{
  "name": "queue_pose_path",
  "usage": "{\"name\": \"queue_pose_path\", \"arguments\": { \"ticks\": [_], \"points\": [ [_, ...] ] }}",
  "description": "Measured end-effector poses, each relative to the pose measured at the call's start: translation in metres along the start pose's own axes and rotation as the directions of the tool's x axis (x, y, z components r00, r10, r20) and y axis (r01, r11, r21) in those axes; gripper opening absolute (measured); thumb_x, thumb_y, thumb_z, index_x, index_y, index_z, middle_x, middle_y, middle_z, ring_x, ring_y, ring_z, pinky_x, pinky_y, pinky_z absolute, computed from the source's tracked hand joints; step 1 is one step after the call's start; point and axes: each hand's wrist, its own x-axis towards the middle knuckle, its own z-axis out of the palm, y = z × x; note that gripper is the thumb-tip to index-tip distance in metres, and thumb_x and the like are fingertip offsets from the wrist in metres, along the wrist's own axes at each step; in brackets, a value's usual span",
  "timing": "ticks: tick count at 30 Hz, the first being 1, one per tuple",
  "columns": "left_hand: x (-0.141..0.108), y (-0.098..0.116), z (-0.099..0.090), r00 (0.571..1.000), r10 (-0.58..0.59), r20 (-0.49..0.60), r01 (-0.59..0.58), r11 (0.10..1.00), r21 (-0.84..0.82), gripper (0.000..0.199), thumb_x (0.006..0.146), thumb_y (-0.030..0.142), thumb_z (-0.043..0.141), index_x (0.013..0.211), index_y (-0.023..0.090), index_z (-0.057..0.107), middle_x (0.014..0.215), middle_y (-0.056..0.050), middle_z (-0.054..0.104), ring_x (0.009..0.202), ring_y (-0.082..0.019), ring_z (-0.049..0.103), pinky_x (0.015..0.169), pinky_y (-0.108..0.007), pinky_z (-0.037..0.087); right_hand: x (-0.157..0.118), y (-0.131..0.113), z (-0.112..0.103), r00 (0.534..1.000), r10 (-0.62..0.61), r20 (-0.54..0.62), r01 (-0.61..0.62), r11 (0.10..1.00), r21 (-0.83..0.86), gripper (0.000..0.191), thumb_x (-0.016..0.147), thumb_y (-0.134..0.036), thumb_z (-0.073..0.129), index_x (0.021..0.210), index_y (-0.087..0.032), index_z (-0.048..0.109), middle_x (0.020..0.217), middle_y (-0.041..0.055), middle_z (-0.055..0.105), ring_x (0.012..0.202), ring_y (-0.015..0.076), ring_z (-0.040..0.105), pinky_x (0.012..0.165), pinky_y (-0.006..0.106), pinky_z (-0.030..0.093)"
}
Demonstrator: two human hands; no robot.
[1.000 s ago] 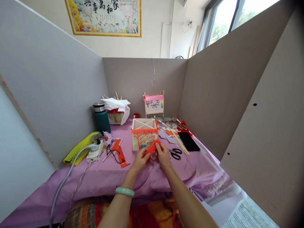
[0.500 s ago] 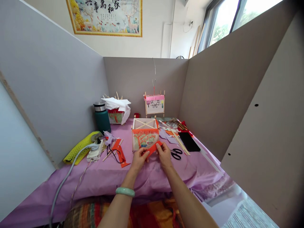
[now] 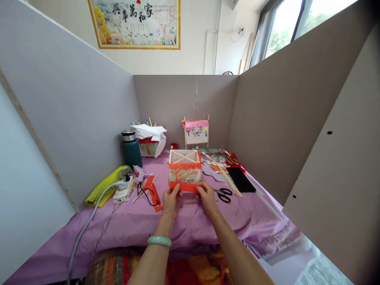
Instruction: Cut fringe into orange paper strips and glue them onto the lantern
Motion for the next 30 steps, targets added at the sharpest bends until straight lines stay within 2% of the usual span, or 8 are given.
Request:
{"name": "queue_pose_path", "arguments": {
  "ticks": [5,10,14,19,22,27,30],
  "points": [
    [0.001,-0.002,-0.001,0.999,-0.035,0.013,0.035,0.999,-0.004,0.032,0.058,0.037,0.082,0.065,0.014,0.061,0.051,0.003,0.055,0.048,-0.008,0.047,0.052,-0.022,0.035,-0.002,-0.003,0.002,0.999,-0.028,0.037,0.03,0.998,-0.057,0.019,0.076,-0.039,0.055,0.071,-0.021,0.053,0.05,-0.0072,0.047,0.046,0.0119,0.042,0.047,0.023,0.032],
    [0.003,-0.004,-0.003,1.0,-0.017,0.006,0.017,0.999,0.045,0.035,0.058,0.041,0.082,0.062,0.013,0.061,0.051,0.003,0.055,0.047,-0.008,0.046,0.051,-0.022,0.034,-0.006,-0.011,0.004,0.988,-0.121,0.093,0.134,0.98,-0.145,0.025,0.076,-0.042,0.061,0.07,-0.018,0.061,0.062,-0.0031,0.054,0.059,0.0132,0.046,0.057,0.024,0.037],
    [0.005,-0.006,-0.002,1.0,-0.002,-0.028,0.004,0.997,0.077,0.038,0.058,0.045,0.081,0.058,0.014,0.059,0.046,0.003,0.051,0.044,-0.007,0.043,0.049,-0.022,0.033,-0.006,-0.012,0.005,0.991,-0.079,0.112,0.094,0.986,-0.137,0.028,0.075,-0.045,0.063,0.069,-0.017,0.065,0.059,-0.0022,0.055,0.057,0.0134,0.046,0.056,0.024,0.036],
    [0.006,-0.011,-0.003,1.0,-0.002,0.007,0.001,0.986,0.165,0.041,0.06,0.05,0.079,0.057,0.014,0.058,0.042,0.003,0.049,0.043,-0.008,0.041,0.048,-0.022,0.031,-0.004,-0.008,0.006,0.987,-0.081,0.14,0.097,0.99,-0.106,0.026,0.075,-0.043,0.065,0.076,-0.017,0.069,0.074,0.0023,0.066,0.07,0.017,0.056,0.068,0.027,0.043],
    [0.006,-0.011,-0.003,1.0,0.007,0.001,-0.007,0.983,0.182,0.043,0.061,0.053,0.077,0.059,0.014,0.059,0.042,0.003,0.049,0.042,-0.008,0.041,0.048,-0.022,0.03,-0.003,-0.004,0.006,0.985,-0.079,0.155,0.101,0.986,-0.134,0.027,0.077,-0.042,0.063,0.072,-0.016,0.067,0.069,0.0015,0.064,0.067,0.0162,0.054,0.064,0.026,0.041],
    [0.004,-0.008,-0.001,0.994,0.052,-0.092,-0.04,0.99,0.134,0.044,0.062,0.054,0.076,0.071,0.012,0.067,0.043,0.005,0.048,0.043,-0.008,0.041,0.048,-0.021,0.03,-0.001,0.001,0.005,0.979,-0.084,0.188,0.12,0.975,-0.189,0.028,0.078,-0.042,0.062,0.069,-0.016,0.064,0.064,-0.0003,0.058,0.063,0.0144,0.049,0.06,0.025,0.038],
    [0.004,-0.007,-0.001,0.992,0.054,-0.114,-0.037,0.989,0.144,0.045,0.061,0.054,0.077,0.07,0.012,0.068,0.042,0.005,0.047,0.043,-0.008,0.04,0.047,-0.021,0.029,-0.001,0.002,0.005,0.979,-0.073,0.19,0.112,0.973,-0.201,0.029,0.077,-0.043,0.063,0.066,-0.016,0.063,0.063,-0.0006,0.057,0.061,0.0139,0.048,0.059,0.025,0.037]
  ]
}}
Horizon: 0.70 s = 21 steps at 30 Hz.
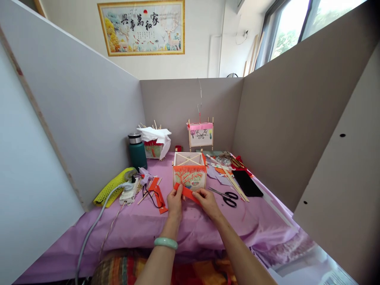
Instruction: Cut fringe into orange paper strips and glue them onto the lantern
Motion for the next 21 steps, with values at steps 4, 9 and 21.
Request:
{"name": "queue_pose_path", "arguments": {
  "ticks": [4,9,21],
  "points": [
    [0.002,-0.002,0.0,1.0,0.0,-0.014,0.0,1.0,0.004,0.049,0.062,0.057,0.075,0.075,0.01,0.071,0.04,0.006,0.043,0.041,-0.006,0.035,0.044,-0.02,0.024,-0.001,-0.004,0.001,1.0,0.021,0.014,-0.021,1.0,0.015,0.03,0.074,-0.043,0.065,0.065,-0.016,0.061,0.063,-0.0003,0.056,0.061,0.0137,0.047,0.059,0.025,0.036],
    [0.0,0.001,0.002,1.0,-0.013,-0.017,0.013,1.0,-0.008,0.05,0.061,0.058,0.076,0.077,0.01,0.071,0.04,0.006,0.042,0.039,-0.006,0.033,0.042,-0.02,0.02,-0.002,-0.008,0.002,0.999,0.027,0.025,-0.027,1.0,0.012,0.029,0.073,-0.043,0.064,0.064,-0.016,0.06,0.063,-0.0002,0.056,0.061,0.0138,0.046,0.059,0.025,0.036],
    [0.002,-0.002,-0.001,1.0,-0.01,0.006,0.01,0.999,-0.034,0.051,0.063,0.06,0.074,0.075,0.011,0.068,0.04,0.007,0.038,0.04,-0.005,0.031,0.042,-0.02,0.02,-0.003,-0.013,0.001,0.998,0.036,0.047,-0.036,0.999,0.003,0.03,0.071,-0.045,0.065,0.064,-0.016,0.061,0.062,-0.0006,0.056,0.06,0.0137,0.047,0.058,0.025,0.036]
  ]
}}
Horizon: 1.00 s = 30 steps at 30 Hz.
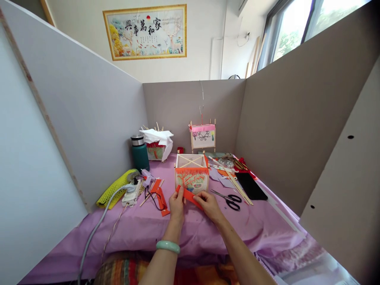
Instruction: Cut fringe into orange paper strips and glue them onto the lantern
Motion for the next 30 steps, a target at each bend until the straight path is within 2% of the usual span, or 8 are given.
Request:
{"name": "queue_pose_path", "arguments": {
  "ticks": [3,9,11,15,17,20,24,30],
  "points": [
    [0.0,0.0,0.001,1.0,0.001,0.017,-0.001,1.0,0.01,0.051,0.062,0.06,0.074,0.073,0.011,0.067,0.04,0.007,0.039,0.039,-0.006,0.031,0.042,-0.02,0.021,0.0,0.0,-0.001,1.0,0.003,-0.015,-0.002,1.0,0.003,0.03,0.071,-0.045,0.065,0.064,-0.016,0.061,0.062,-0.0004,0.057,0.061,0.0139,0.047,0.058,0.026,0.037],
    [-0.003,-0.002,0.003,0.983,-0.029,0.181,-0.008,0.98,0.199,0.044,0.057,0.054,0.079,0.062,0.014,0.06,0.041,0.004,0.048,0.038,-0.008,0.038,0.043,-0.022,0.026,0.001,0.003,0.0,0.998,-0.004,-0.07,0.008,0.998,0.062,0.035,0.072,-0.051,0.066,0.065,-0.017,0.062,0.061,-0.0004,0.057,0.06,0.0139,0.046,0.058,0.026,0.037],
    [-0.003,-0.002,0.002,0.988,-0.02,0.154,-0.01,0.981,0.192,0.043,0.059,0.053,0.077,0.061,0.015,0.058,0.04,0.004,0.047,0.038,-0.007,0.036,0.042,-0.022,0.025,0.002,0.004,0.0,0.998,0.004,-0.056,0.001,0.997,0.079,0.037,0.07,-0.053,0.067,0.065,-0.017,0.061,0.06,-0.001,0.056,0.059,0.0132,0.046,0.056,0.025,0.036],
    [-0.002,0.002,0.001,0.998,0.015,0.063,-0.017,0.999,0.037,0.04,0.061,0.049,0.077,0.059,0.017,0.053,0.04,0.006,0.045,0.039,-0.007,0.036,0.044,-0.021,0.027,0.002,0.006,0.001,0.999,0.011,-0.048,-0.007,0.996,0.086,0.037,0.07,-0.052,0.067,0.064,-0.017,0.058,0.057,-0.0032,0.052,0.056,0.0114,0.042,0.054,0.023,0.033],
    [-0.003,0.004,0.001,0.997,0.013,0.077,-0.014,1.0,0.006,0.039,0.061,0.048,0.078,0.061,0.016,0.054,0.04,0.006,0.046,0.04,-0.007,0.038,0.046,-0.021,0.029,0.002,0.007,0.0,0.999,0.021,-0.049,-0.017,0.996,0.092,0.036,0.071,-0.051,0.067,0.063,-0.017,0.056,0.056,-0.0039,0.051,0.055,0.011,0.042,0.053,0.023,0.032],
    [-0.004,0.004,0.002,0.99,-0.026,0.137,0.017,0.998,0.064,0.038,0.06,0.047,0.079,0.065,0.015,0.058,0.042,0.004,0.051,0.04,-0.008,0.041,0.045,-0.022,0.029,0.002,0.007,-0.001,0.997,0.034,-0.063,-0.027,0.993,0.114,0.038,0.071,-0.052,0.067,0.062,-0.017,0.055,0.055,-0.0046,0.05,0.054,0.0108,0.041,0.053,0.023,0.032],
    [-0.005,0.003,0.002,0.988,-0.042,0.145,0.019,0.988,0.156,0.039,0.059,0.046,0.079,0.057,0.013,0.059,0.04,0.001,0.052,0.039,-0.008,0.042,0.046,-0.022,0.03,0.001,0.002,-0.001,0.998,0.02,-0.064,-0.014,0.994,0.106,0.036,0.069,-0.05,0.068,0.062,-0.017,0.056,0.055,-0.0047,0.049,0.055,0.0109,0.041,0.054,0.024,0.032],
    [-0.005,0.009,0.003,0.992,-0.078,0.098,0.078,0.997,0.0,0.038,0.053,0.044,0.083,0.062,0.013,0.063,0.046,0.001,0.057,0.042,-0.011,0.05,0.049,-0.024,0.039,-0.002,-0.002,0.0,0.998,0.022,-0.064,-0.013,0.991,0.135,0.031,0.07,-0.047,0.067,0.066,-0.017,0.059,0.058,-0.0037,0.053,0.056,0.0111,0.043,0.055,0.024,0.033]
  ]
}}
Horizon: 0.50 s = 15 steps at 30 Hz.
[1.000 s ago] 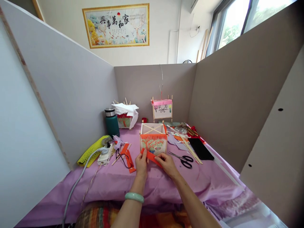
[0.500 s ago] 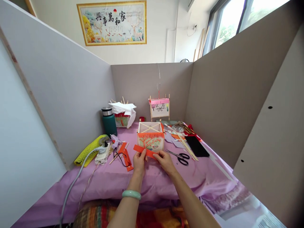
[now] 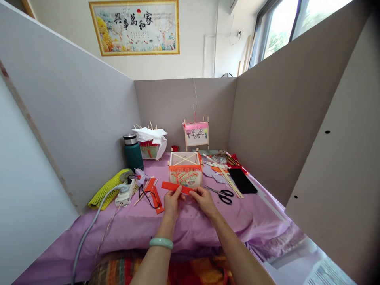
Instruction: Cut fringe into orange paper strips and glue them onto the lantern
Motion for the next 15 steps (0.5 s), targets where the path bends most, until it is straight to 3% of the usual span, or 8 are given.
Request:
{"name": "queue_pose_path", "arguments": {
  "ticks": [4,10,15],
  "points": [
    [-0.002,0.003,0.002,0.998,-0.063,-0.007,0.063,0.998,0.005,0.044,0.049,0.045,0.085,0.071,0.012,0.066,0.053,-0.004,0.064,0.048,-0.015,0.058,0.052,-0.027,0.045,0.0,0.0,-0.002,0.999,0.033,0.008,-0.033,0.999,0.028,0.033,0.068,-0.048,0.068,0.064,-0.018,0.057,0.056,-0.0038,0.054,0.053,0.0106,0.043,0.052,0.023,0.033],
    [-0.001,-0.005,0.001,1.0,0.018,0.011,-0.019,0.991,0.133,0.042,0.06,0.052,0.078,0.064,0.013,0.062,0.041,-0.002,0.057,0.036,-0.012,0.048,0.043,-0.023,0.036,-0.002,-0.009,-0.009,0.981,0.165,0.102,-0.179,0.973,0.145,0.033,0.064,-0.046,0.071,0.061,-0.018,0.052,0.053,-0.0053,0.053,0.044,0.0078,0.039,0.047,0.022,0.028],
    [-0.003,-0.004,0.002,0.999,0.027,0.032,-0.031,0.993,0.116,0.042,0.058,0.051,0.078,0.065,0.012,0.064,0.045,-0.004,0.06,0.039,-0.013,0.051,0.047,-0.026,0.041,0.0,-0.004,-0.01,0.977,0.181,0.114,-0.198,0.967,0.161,0.032,0.063,-0.045,0.071,0.062,-0.019,0.051,0.053,-0.0055,0.053,0.045,0.0085,0.041,0.047,0.022,0.029]
  ]
}}
